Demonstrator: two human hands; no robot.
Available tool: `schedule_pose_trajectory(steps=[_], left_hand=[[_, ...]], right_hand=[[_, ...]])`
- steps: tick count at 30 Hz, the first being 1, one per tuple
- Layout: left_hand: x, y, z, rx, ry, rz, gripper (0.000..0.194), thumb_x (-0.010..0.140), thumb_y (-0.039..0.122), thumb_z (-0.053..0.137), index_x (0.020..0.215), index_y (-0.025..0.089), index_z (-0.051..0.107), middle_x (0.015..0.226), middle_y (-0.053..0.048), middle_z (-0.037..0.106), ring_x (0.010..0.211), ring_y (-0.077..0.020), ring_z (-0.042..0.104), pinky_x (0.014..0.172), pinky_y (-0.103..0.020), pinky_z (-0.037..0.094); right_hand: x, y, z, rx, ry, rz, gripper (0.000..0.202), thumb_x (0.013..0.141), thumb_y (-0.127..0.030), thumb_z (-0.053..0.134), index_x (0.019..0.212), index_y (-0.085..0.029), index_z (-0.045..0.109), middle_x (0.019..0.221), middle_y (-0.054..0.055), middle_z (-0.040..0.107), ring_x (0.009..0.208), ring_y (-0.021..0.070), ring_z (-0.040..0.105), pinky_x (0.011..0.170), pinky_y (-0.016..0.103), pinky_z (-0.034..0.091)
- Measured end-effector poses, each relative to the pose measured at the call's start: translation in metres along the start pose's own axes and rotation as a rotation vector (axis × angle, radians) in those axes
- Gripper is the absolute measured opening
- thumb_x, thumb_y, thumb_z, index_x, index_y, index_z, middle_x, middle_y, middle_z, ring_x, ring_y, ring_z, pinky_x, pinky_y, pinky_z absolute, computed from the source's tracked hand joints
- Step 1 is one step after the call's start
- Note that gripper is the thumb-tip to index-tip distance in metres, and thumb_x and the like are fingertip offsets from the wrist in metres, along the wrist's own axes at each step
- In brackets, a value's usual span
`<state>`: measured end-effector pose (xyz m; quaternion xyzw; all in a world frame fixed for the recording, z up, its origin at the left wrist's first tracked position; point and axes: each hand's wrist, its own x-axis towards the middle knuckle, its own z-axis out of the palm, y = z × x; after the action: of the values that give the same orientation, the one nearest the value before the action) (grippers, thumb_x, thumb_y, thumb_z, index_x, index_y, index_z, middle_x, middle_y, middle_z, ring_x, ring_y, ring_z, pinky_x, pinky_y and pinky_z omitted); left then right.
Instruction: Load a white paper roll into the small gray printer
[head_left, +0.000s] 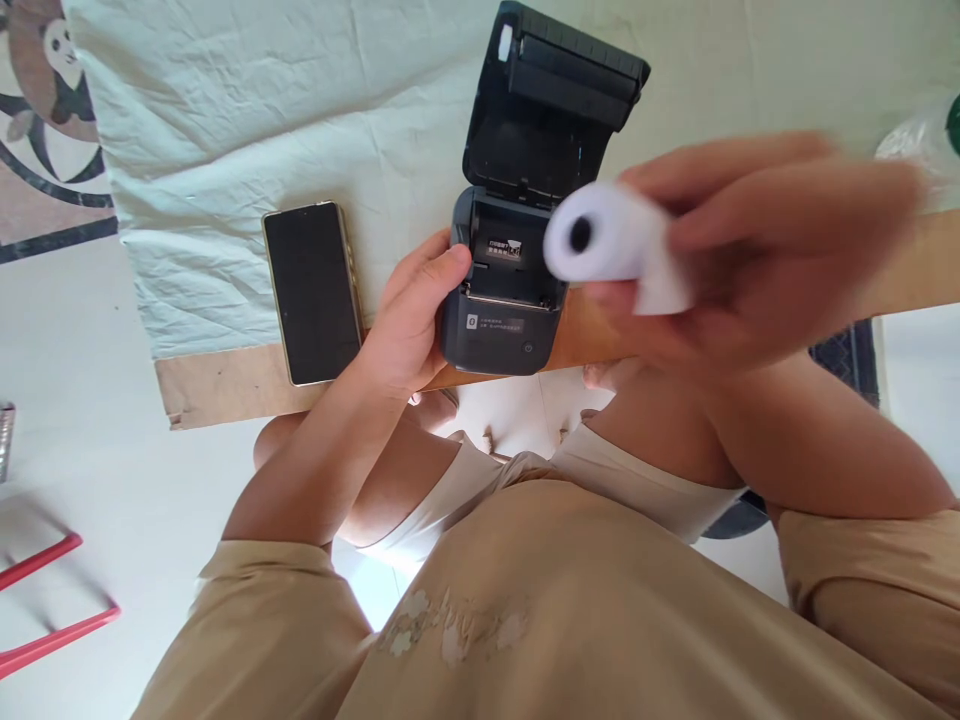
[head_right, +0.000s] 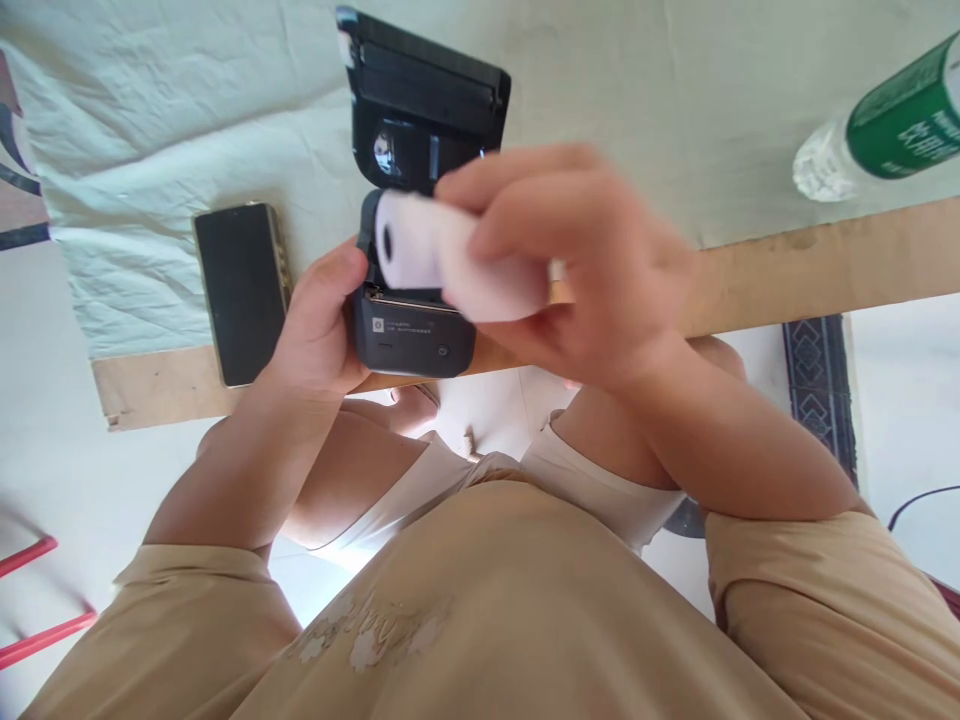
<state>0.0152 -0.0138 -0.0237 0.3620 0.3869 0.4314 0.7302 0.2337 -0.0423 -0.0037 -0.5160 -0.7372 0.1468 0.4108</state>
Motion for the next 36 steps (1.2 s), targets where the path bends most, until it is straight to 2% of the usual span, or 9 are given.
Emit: schedule_pose_trajectory(steps=[3, 6, 12, 15, 20, 23, 27, 33, 36], left_hand=[[-0.001, 0.001, 0.0, 0.009, 0.011, 0.025, 0.026, 0.099, 0.042, 0.073, 0.089, 0.018, 0.075, 0.077, 0.0, 0.069, 0.069, -0.0123, 0.07, 0.061, -0.022, 0.055], [-0.002, 0.002, 0.001, 0.035, 0.017, 0.019, 0.026, 0.098, 0.043, 0.073, 0.093, 0.019, 0.076, 0.079, 0.0, 0.07, 0.075, -0.0142, 0.072, 0.061, -0.022, 0.053], [-0.004, 0.001, -0.001, 0.066, 0.017, 0.0, 0.03, 0.096, 0.052, 0.075, 0.095, 0.022, 0.073, 0.088, -0.003, 0.074, 0.101, -0.0252, 0.08, 0.061, -0.026, 0.057], [-0.005, 0.0, -0.001, 0.06, 0.047, 0.026, 0.031, 0.094, 0.051, 0.078, 0.093, 0.021, 0.072, 0.083, -0.002, 0.07, 0.09, -0.0217, 0.078, 0.056, -0.025, 0.053], [-0.006, -0.001, -0.002, 0.06, 0.067, 0.028, 0.033, 0.093, 0.053, 0.079, 0.094, 0.02, 0.073, 0.08, -0.001, 0.067, 0.085, -0.0198, 0.076, 0.056, -0.025, 0.052], [-0.005, -0.001, -0.003, 0.046, 0.032, 0.022, 0.035, 0.092, 0.055, 0.08, 0.095, 0.021, 0.073, 0.083, -0.002, 0.069, 0.097, -0.0235, 0.079, 0.057, -0.025, 0.054], [-0.005, -0.004, -0.004, 0.041, 0.001, 0.022, 0.04, 0.093, 0.062, 0.076, 0.097, 0.022, 0.073, 0.09, -0.005, 0.073, 0.106, -0.0279, 0.079, 0.063, -0.028, 0.058], [-0.005, -0.006, -0.007, 0.015, -0.062, 0.01, 0.036, 0.095, 0.059, 0.073, 0.099, 0.023, 0.073, 0.099, -0.006, 0.076, 0.124, -0.0314, 0.073, 0.075, -0.033, 0.061], [-0.002, -0.009, -0.013, 0.009, -0.13, 0.078, 0.039, 0.088, 0.056, 0.083, 0.113, 0.027, 0.075, 0.109, -0.003, 0.078, 0.118, -0.0284, 0.073, 0.078, -0.034, 0.061]], right_hand=[[-0.001, -0.008, 0.019, -0.1, 0.139, -0.231, 0.009, 0.096, -0.029, 0.067, 0.1, -0.032, 0.06, 0.11, -0.005, 0.082, 0.097, 0.0156, 0.078, 0.077, 0.034, 0.059], [0.002, -0.007, 0.029, -0.276, 0.188, -0.262, 0.015, 0.096, -0.017, 0.065, 0.099, -0.029, 0.057, 0.11, -0.005, 0.083, 0.091, 0.0143, 0.079, 0.071, 0.032, 0.054], [0.005, -0.007, 0.033, -0.288, 0.1, -0.182, 0.015, 0.1, -0.018, 0.063, 0.098, -0.029, 0.054, 0.115, -0.003, 0.084, 0.093, 0.0167, 0.079, 0.072, 0.036, 0.049], [0.006, -0.006, 0.033, -0.344, 0.101, -0.187, 0.013, 0.102, -0.017, 0.062, 0.097, -0.029, 0.056, 0.118, -0.003, 0.084, 0.102, 0.017, 0.08, 0.074, 0.035, 0.053], [0.009, -0.006, 0.031, -0.261, 0.115, -0.337, 0.018, 0.099, -0.013, 0.064, 0.09, -0.027, 0.055, 0.118, -0.006, 0.083, 0.1, 0.0162, 0.08, 0.076, 0.035, 0.055], [0.008, -0.009, 0.031, -0.289, 0.196, -0.351, 0.018, 0.099, -0.017, 0.066, 0.087, -0.027, 0.057, 0.099, -0.005, 0.081, 0.086, 0.0175, 0.074, 0.076, 0.037, 0.053], [0.004, -0.014, 0.029, -0.299, 0.274, -0.445, 0.022, 0.092, -0.015, 0.072, 0.086, -0.027, 0.055, 0.083, -0.007, 0.075, 0.07, 0.016, 0.061, 0.065, 0.037, 0.04], [-0.003, -0.018, 0.027, -0.171, 0.217, -0.527, 0.014, 0.1, -0.018, 0.06, 0.089, -0.027, 0.058, 0.079, -0.009, 0.072, 0.072, 0.0122, 0.063, 0.065, 0.037, 0.037], [-0.007, -0.024, 0.031, -0.161, 0.184, -0.599, 0.017, 0.102, -0.02, 0.058, 0.088, -0.029, 0.061, 0.082, -0.012, 0.074, 0.076, 0.0096, 0.067, 0.065, 0.034, 0.041]])
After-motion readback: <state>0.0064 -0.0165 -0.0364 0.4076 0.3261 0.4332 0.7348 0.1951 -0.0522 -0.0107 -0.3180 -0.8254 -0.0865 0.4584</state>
